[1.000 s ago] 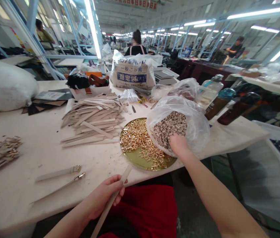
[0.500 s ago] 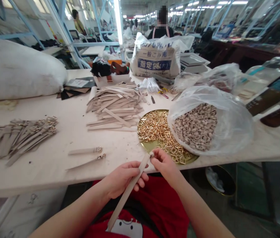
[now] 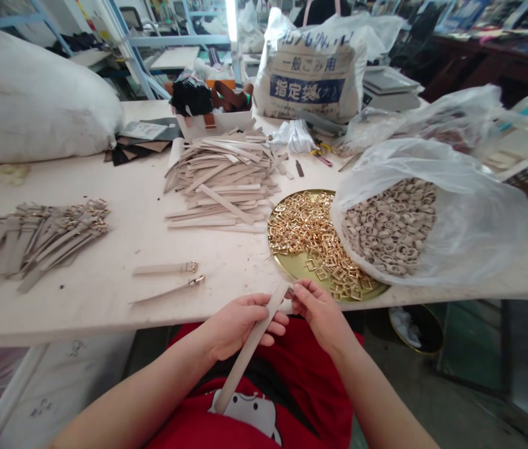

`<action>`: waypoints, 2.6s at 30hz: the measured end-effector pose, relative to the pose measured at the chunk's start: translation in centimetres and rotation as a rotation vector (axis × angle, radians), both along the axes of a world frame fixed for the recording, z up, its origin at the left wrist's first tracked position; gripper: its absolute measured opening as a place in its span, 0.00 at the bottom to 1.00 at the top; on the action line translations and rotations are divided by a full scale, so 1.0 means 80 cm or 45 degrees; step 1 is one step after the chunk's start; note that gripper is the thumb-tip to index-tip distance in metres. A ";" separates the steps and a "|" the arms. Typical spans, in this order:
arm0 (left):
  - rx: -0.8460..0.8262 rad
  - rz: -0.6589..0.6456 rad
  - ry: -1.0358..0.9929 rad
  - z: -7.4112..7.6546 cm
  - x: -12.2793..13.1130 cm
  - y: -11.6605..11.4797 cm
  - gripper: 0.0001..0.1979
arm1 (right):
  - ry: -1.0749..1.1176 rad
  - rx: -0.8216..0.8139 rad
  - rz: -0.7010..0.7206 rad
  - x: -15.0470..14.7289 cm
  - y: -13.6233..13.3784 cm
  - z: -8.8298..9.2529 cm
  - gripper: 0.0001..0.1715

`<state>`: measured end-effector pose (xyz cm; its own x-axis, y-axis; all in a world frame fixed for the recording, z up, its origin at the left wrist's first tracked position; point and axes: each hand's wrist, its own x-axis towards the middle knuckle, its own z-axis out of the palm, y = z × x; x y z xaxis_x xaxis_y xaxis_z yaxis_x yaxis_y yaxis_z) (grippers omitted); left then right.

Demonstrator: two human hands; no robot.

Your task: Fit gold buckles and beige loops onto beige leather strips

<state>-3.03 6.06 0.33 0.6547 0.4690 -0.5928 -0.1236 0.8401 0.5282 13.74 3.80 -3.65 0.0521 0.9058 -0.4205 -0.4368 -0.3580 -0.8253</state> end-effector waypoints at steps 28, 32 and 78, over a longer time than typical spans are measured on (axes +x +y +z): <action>1.433 -0.518 1.008 -0.002 -0.014 0.009 0.15 | -0.912 0.300 0.082 -0.012 -0.021 0.010 0.13; 1.522 -0.508 1.115 0.000 -0.013 0.005 0.13 | -1.077 0.416 0.084 -0.012 -0.028 0.010 0.10; 0.891 0.024 0.613 -0.017 -0.005 0.016 0.09 | -2.313 0.134 0.422 0.045 0.089 -0.015 0.09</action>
